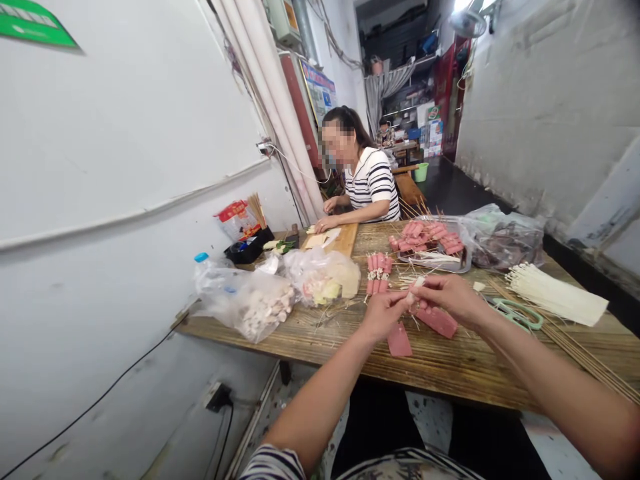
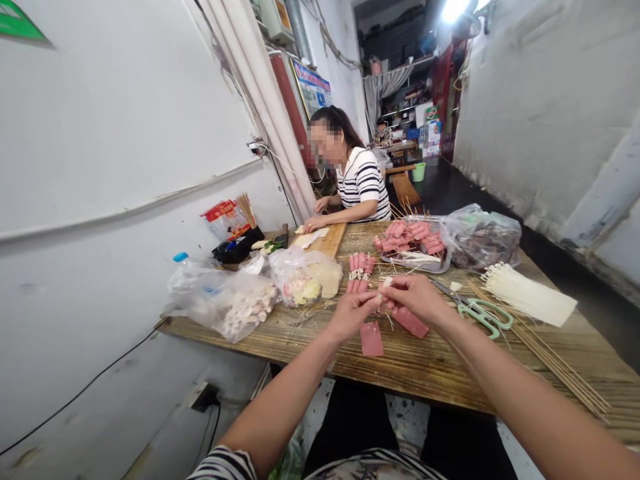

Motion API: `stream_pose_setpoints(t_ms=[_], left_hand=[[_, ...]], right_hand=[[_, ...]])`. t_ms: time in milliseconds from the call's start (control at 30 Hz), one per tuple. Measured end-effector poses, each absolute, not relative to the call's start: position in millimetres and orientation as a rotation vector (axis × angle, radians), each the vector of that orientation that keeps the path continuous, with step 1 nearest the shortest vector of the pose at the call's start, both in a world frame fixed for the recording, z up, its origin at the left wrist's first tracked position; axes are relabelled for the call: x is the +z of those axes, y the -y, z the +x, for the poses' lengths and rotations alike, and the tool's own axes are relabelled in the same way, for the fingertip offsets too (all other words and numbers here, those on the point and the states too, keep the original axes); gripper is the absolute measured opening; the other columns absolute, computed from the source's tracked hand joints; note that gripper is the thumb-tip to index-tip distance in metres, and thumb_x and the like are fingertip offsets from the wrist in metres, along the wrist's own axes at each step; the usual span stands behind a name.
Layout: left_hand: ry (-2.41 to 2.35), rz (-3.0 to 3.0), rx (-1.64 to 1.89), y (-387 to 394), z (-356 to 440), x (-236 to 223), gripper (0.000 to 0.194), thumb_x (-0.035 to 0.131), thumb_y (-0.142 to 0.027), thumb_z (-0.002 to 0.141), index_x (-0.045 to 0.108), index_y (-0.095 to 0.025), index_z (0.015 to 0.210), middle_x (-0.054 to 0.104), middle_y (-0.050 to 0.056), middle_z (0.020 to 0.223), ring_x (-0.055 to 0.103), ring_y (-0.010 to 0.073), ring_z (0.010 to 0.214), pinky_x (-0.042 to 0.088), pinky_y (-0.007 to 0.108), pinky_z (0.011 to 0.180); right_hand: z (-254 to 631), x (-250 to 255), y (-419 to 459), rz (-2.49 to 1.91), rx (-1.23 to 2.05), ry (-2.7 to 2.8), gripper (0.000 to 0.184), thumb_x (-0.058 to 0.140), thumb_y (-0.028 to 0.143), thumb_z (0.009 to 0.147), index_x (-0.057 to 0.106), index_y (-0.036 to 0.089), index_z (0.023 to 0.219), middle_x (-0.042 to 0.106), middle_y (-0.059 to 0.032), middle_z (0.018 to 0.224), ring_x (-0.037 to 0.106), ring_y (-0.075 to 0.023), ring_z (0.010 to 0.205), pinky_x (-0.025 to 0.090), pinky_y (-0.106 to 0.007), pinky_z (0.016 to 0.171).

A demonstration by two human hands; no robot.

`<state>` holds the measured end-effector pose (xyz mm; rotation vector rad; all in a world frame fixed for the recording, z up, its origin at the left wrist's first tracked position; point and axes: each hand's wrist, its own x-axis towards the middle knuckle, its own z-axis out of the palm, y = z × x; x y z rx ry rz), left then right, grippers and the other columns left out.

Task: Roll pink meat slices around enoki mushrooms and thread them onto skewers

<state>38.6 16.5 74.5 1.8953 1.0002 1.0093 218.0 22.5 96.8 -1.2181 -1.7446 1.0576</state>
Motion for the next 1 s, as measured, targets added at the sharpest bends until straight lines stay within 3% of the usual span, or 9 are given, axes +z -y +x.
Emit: stream_pose_setpoints(t_ms=[100,233,300,400,600,800,1000], left_hand=[[-1.052,1.925,0.979,-15,38,72,0.026,0.054,-0.032,0.089,0.076,-0.022,0.097,0.070,0.001,0.069,0.059,0.0144,0.062,0.050,0.025,0.062],[-1.108,2.103,0.931,-20,35,75,0.023,0.055,-0.025,0.087,0.077,-0.019,0.086,0.067,0.000,0.063,0.056,0.0148,0.062,0.047,0.025,0.065],[-1.109,2.164,0.833,-24,34,79,0.024,0.054,-0.023,0.087,0.076,-0.017,0.077,0.064,0.000,0.058,0.055,0.0147,0.061,0.045,0.025,0.065],[-1.094,2.118,0.670,-28,34,85,0.028,0.053,-0.021,0.086,0.071,-0.014,0.066,0.060,-0.002,0.053,0.051,0.0125,0.053,0.040,0.023,0.058],[-1.075,2.318,0.597,-27,33,84,0.028,0.056,-0.019,0.085,0.067,-0.016,0.060,0.061,0.000,0.054,0.053,0.0138,0.053,0.040,0.024,0.057],[-1.136,2.590,0.619,-25,37,85,0.018,0.058,-0.016,0.085,0.074,-0.016,0.079,0.072,0.009,0.076,0.065,0.0229,0.075,0.048,0.034,0.079],[-0.980,2.508,0.932,-22,32,84,0.019,0.056,-0.020,0.089,0.074,-0.015,0.092,0.075,0.009,0.086,0.068,0.0195,0.081,0.053,0.032,0.081]], right_hand=[[226,91,-24,-1.253,1.078,1.826,0.038,0.059,0.052,0.077,0.070,0.016,0.081,0.065,-0.0034,0.067,0.058,-0.0145,0.059,0.045,-0.027,0.057],[229,99,-19,-1.163,0.344,2.272,0.024,0.062,0.035,0.081,0.070,0.021,0.099,0.066,-0.0068,0.099,0.057,-0.0188,0.085,0.043,-0.030,0.073],[222,106,-14,-1.140,-0.063,2.496,0.014,0.058,0.025,0.084,0.071,0.020,0.088,0.064,-0.0078,0.092,0.053,-0.0208,0.088,0.039,-0.032,0.073],[208,113,-8,-1.195,-0.383,2.653,0.020,0.058,0.021,0.085,0.067,0.017,0.068,0.061,-0.0087,0.077,0.051,-0.0224,0.084,0.034,-0.033,0.069],[204,111,-6,-1.328,-0.283,2.780,0.021,0.054,0.021,0.087,0.068,0.014,0.073,0.064,-0.0094,0.074,0.056,-0.0185,0.070,0.029,-0.032,0.060],[206,107,-11,-1.452,-0.074,2.683,0.021,0.052,0.022,0.088,0.071,0.017,0.082,0.070,-0.0107,0.080,0.063,-0.0194,0.071,0.035,-0.026,0.060],[207,120,-10,-1.433,0.194,2.573,0.029,0.046,0.026,0.089,0.068,0.016,0.073,0.071,-0.0113,0.075,0.065,-0.0203,0.068,0.040,-0.027,0.060]])
